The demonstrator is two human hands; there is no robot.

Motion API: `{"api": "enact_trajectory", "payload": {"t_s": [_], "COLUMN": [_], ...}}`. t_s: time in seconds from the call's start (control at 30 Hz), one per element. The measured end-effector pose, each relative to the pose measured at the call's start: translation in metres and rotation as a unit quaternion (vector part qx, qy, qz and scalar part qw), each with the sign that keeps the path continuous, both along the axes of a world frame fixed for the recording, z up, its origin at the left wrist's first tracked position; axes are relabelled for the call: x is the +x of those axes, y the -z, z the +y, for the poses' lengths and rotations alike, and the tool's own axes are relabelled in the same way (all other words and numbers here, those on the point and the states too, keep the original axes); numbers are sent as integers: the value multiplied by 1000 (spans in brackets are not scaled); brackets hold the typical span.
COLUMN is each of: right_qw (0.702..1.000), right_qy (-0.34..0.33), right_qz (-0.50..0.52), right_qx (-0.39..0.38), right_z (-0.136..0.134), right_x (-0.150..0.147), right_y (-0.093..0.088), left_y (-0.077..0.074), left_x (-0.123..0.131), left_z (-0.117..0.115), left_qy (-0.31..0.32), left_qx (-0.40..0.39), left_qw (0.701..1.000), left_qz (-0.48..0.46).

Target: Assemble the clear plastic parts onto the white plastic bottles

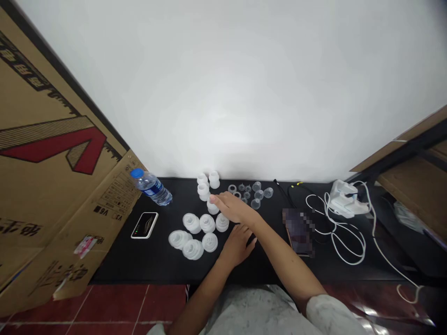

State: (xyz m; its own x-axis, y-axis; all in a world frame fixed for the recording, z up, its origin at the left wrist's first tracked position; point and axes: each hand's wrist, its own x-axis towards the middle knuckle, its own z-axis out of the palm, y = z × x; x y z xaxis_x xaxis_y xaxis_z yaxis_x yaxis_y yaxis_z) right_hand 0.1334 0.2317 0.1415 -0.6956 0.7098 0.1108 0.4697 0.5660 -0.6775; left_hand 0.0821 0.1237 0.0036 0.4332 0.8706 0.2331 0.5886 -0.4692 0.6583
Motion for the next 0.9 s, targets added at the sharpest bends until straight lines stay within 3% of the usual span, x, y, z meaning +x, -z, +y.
{"api": "enact_trajectory", "payload": {"t_s": [0.1, 0.17, 0.33, 0.47, 0.6, 0.73, 0.9], "right_qw": [997, 989, 966, 950, 929, 925, 927], "right_qy": [36, 101, 236, 241, 238, 238, 256], "right_qz": [70, 102, 9, -132, -226, -228, -141], "right_qx": [-1, 17, 109, 151, 170, 190, 237], "right_z": [6, 13, 28, 23, 14, 15, 9], "right_x": [15, 30, 73, 88, 84, 80, 86], "right_y": [5, 12, 42, 63, 74, 81, 88], "left_y": [1, 1, 2, 4, 7, 10, 14], "left_x": [0, -1, -2, -1, 1, 3, 7], "left_z": [0, -1, -1, -2, -2, -3, -2], "left_qy": [-8, -9, -4, -19, -63, -123, -155], "left_qx": [-5, -6, 1, -1, 14, 32, 40], "left_qw": [1000, 1000, 999, 999, 997, 991, 987], "left_qz": [-4, -14, -35, -30, -37, -34, -11]}}
